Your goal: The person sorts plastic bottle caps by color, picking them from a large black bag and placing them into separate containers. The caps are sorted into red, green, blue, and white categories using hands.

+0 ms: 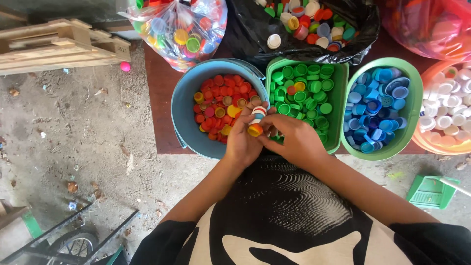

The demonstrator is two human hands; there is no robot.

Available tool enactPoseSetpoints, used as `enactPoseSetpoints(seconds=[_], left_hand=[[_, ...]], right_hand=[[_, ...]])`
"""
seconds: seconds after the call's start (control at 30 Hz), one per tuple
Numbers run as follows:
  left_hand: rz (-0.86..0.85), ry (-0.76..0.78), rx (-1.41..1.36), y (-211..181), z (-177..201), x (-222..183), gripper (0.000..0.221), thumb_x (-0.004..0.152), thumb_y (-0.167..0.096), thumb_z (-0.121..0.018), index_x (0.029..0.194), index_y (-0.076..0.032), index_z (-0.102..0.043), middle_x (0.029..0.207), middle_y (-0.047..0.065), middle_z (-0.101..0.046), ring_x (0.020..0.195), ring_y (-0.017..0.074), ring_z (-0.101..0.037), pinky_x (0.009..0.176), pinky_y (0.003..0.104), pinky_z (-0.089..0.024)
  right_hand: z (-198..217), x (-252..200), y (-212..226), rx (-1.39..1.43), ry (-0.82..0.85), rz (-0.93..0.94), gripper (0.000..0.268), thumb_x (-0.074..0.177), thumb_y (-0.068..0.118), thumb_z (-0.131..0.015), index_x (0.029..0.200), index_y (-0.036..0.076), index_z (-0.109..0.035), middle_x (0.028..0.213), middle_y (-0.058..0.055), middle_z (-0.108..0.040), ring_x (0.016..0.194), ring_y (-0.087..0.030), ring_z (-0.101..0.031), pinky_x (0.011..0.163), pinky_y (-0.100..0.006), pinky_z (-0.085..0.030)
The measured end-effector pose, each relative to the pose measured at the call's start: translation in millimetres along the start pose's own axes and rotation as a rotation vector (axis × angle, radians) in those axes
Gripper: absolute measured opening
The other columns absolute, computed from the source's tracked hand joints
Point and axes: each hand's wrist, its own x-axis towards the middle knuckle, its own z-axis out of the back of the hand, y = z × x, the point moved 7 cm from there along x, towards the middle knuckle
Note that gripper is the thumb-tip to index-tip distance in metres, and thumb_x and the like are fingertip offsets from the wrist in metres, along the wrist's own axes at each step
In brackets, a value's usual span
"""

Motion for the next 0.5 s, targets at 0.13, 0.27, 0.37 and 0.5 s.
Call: enactPoseSetpoints(seconds=[0.13,0.27,0.37,0.5], left_hand=[[0.009,0.011,0.002,5,-3,3,0.031,0.1,-0.02,-0.048,0.13,-0.012,-0.05,0.133,0.007,-0.057,0.124,0.0287,-0.059,0.101,0.043,-0.049],[-0.006,-0.019,-0.013,7,-4,2,0.025,0.101,-0.022,-0.05,0.124,-0.011,-0.051,0.121,0.007,-0.057,0.107,0.0241,-0.061,0.093,0.041,-0.05],[-0.036,0.005,-0.095,5,1,3,0.02,0.103,-0.022,-0.052,0.118,-0.01,-0.05,0.114,0.007,-0.056,0.099,0.0222,-0.059,0.096,0.039,-0.051],[-0.036,-0.094,-0.167,-4,-4,-8,0.021,0.102,-0.026,-0.053,0.115,-0.01,-0.051,0.107,0.006,-0.056,0.093,0.0195,-0.058,0.09,0.035,-0.051]], right_hand=[[4,-7,-3,-0.116,-0.035,-0.009,0.025,0.087,0.022,-0.079,0.107,0.012,-0.07,0.095,-0.004,-0.072,0.081,-0.02,-0.072,0.072,-0.034,-0.059],[3,-12,9,-0.138,-0.019,0.205,0.037,0.082,0.02,-0.079,0.117,0.013,-0.068,0.1,-0.006,-0.072,0.09,-0.027,-0.071,0.076,-0.038,-0.058],[-7,-10,14,-0.136,0.047,0.243,0.042,0.081,0.021,-0.081,0.122,0.017,-0.068,0.1,-0.006,-0.071,0.09,-0.028,-0.071,0.078,-0.04,-0.058],[-16,-6,19,-0.182,0.106,0.231,0.042,0.083,0.021,-0.08,0.123,0.017,-0.068,0.101,-0.008,-0.07,0.094,-0.03,-0.07,0.081,-0.041,-0.057]])
